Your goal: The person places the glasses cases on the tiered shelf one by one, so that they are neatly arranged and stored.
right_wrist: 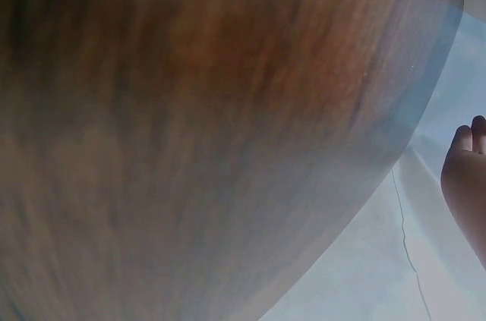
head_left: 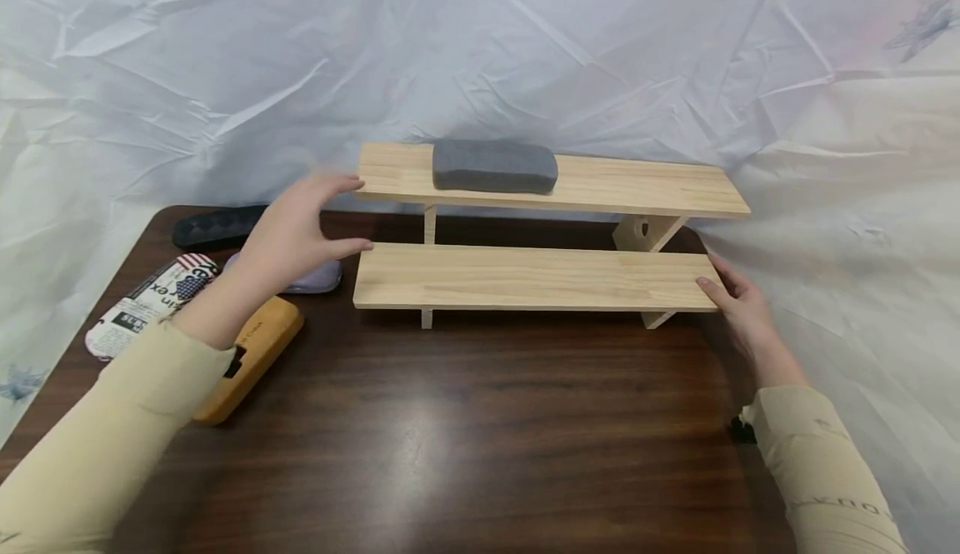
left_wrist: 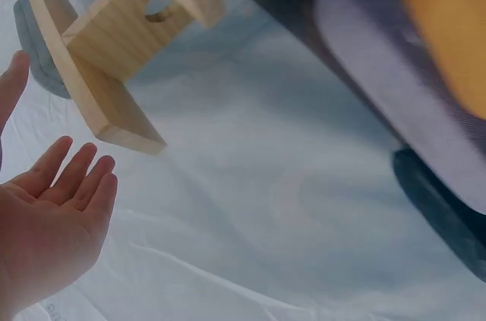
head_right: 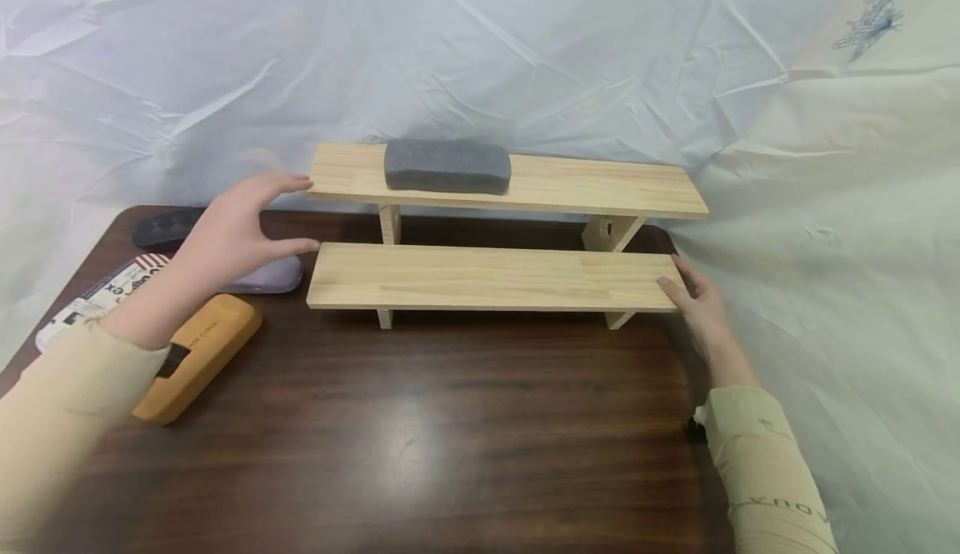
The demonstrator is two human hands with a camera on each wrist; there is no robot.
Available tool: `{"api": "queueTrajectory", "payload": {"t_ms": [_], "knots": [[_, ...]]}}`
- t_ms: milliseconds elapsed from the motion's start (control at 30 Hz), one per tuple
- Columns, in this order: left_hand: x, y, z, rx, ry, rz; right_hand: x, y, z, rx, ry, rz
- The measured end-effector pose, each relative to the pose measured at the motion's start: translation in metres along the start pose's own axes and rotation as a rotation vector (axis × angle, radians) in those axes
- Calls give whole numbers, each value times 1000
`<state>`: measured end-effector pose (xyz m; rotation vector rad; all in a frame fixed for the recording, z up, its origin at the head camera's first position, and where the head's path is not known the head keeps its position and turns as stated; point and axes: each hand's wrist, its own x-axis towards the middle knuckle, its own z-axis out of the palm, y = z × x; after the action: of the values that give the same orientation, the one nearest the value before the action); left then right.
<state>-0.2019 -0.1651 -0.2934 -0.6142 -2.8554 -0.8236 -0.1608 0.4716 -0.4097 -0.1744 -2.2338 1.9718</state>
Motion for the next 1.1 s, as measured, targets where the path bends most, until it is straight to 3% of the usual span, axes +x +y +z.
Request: {"api": "queueTrajectory", "payload": {"t_ms": [467, 833, 1100], "knots": [[-87, -45, 8, 2, 42, -27, 2, -2, 2, 1, -5, 21], [-138, -84, 18, 63, 96, -28, 1, 0, 1, -39, 7, 48], [-165, -102, 27, 54, 87, -105, 2, 2, -1, -31, -10, 7]]}}
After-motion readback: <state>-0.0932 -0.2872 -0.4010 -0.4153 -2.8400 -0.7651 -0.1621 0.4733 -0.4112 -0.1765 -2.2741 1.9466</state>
